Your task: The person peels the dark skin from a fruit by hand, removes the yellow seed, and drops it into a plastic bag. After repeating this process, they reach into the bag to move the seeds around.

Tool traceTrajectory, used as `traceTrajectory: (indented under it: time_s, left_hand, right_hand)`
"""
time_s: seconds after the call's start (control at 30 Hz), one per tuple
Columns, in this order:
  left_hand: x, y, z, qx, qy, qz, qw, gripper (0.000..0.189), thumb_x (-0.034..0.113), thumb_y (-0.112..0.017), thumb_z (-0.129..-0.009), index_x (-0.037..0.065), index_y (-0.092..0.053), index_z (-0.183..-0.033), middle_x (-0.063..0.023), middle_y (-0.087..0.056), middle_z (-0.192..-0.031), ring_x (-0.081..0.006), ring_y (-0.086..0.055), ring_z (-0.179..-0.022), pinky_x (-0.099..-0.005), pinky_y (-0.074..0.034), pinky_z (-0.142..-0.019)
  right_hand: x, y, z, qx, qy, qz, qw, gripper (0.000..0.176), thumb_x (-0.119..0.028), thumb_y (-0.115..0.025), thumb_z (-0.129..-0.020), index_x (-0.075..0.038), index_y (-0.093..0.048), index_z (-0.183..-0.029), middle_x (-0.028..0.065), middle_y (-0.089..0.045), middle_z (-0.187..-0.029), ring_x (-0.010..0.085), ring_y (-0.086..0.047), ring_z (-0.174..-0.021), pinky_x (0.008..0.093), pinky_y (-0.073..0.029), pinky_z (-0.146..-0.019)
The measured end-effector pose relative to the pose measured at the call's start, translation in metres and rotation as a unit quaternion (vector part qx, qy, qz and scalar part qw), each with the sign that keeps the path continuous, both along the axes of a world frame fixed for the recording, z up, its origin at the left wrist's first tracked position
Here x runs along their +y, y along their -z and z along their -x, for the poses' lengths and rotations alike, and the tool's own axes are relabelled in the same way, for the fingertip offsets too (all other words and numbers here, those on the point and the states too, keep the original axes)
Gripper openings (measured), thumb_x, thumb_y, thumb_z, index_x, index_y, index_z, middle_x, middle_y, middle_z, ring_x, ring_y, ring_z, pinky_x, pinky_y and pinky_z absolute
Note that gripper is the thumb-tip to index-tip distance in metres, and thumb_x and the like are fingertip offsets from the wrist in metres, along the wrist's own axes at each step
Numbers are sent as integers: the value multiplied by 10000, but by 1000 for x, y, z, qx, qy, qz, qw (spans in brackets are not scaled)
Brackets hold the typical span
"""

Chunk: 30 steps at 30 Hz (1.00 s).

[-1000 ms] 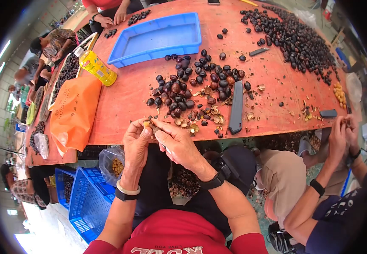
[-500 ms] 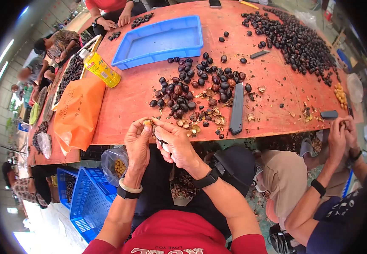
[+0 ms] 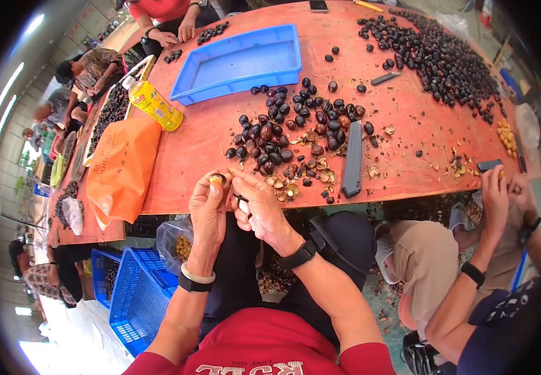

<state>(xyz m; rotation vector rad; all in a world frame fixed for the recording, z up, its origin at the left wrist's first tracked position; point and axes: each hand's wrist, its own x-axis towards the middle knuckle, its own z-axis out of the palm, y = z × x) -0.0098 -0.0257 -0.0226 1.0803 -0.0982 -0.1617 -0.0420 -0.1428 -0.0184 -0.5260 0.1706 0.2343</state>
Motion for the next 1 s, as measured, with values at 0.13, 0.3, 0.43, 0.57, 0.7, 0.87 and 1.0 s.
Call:
traceTrajectory:
  time_s: [0.13, 0.3, 0.43, 0.57, 0.7, 0.87, 1.0]
  left_hand:
    - [0, 1, -1, -14, 21, 22, 999, 321, 160, -595, -877, 31, -494, -1153, -76, -606, -1015, -134, -580, -900, -263, -518, -716]
    - [6, -8, 4, 19, 41, 16, 999, 337, 105, -583, -878, 12, -474, -1183, -81, -604, -1010, -140, -578, -895, -286, -485, -834]
    - [9, 0, 1, -5, 56, -33, 998, 350, 17, -597, -847, -17, -476, -1174, -96, -596, -1028, -141, -581, -901, -285, -499, -811]
    - [9, 3, 3, -7, 72, -28, 997, 320, -13, -628, -813, -21, -518, -1114, -102, -587, -1050, -139, -587, -883, -281, -516, -781]
    - [6, 0, 4, -40, 49, -28, 998, 280, -12, -635, -807, -18, -540, -1070, -100, -597, -1025, -139, -592, -867, -280, -520, -772]
    - [6, -2, 6, -42, 80, -31, 995, 278, -6, -638, -808, -17, -539, -1067, -107, -609, -990, -144, -603, -842, -269, -516, -768]
    - [8, -2, 4, -23, 88, -36, 995, 272, -3, -642, -806, -18, -544, -1059, -104, -616, -970, -149, -608, -836, -271, -517, -769]
  right_hand:
    - [-3, 0, 2, 1, 9, 4, 1000, 381, -227, -444, -943, -79, -430, -1293, 11, -492, -650, 57, -378, -375, 197, -290, -298]
    - [-15, -22, 14, -46, -1, 120, 992, 459, -212, -455, -940, -61, -343, -1359, 19, -501, -677, 39, -364, -377, 176, -289, -306]
    - [-23, -22, 19, -105, -32, 228, 967, 429, -189, -451, -942, -56, -384, -1344, 10, -502, -670, 15, -377, -398, 158, -289, -325]
    - [-29, -22, 23, -98, -40, 276, 955, 432, -187, -464, -933, -61, -395, -1341, -9, -500, -646, 13, -385, -413, 158, -297, -343]
    - [-34, -21, 27, -110, -56, 323, 938, 449, -181, -476, -921, -60, -392, -1344, -19, -495, -642, 16, -380, -429, 166, -303, -362]
    - [-34, -26, 29, -112, -53, 349, 929, 448, -172, -483, -914, -41, -404, -1334, -29, -475, -656, 24, -405, -511, 169, -325, -433]
    - [-35, -23, 30, -114, -47, 349, 929, 426, -164, -474, -919, -35, -422, -1322, -30, -466, -662, 27, -418, -546, 172, -331, -447]
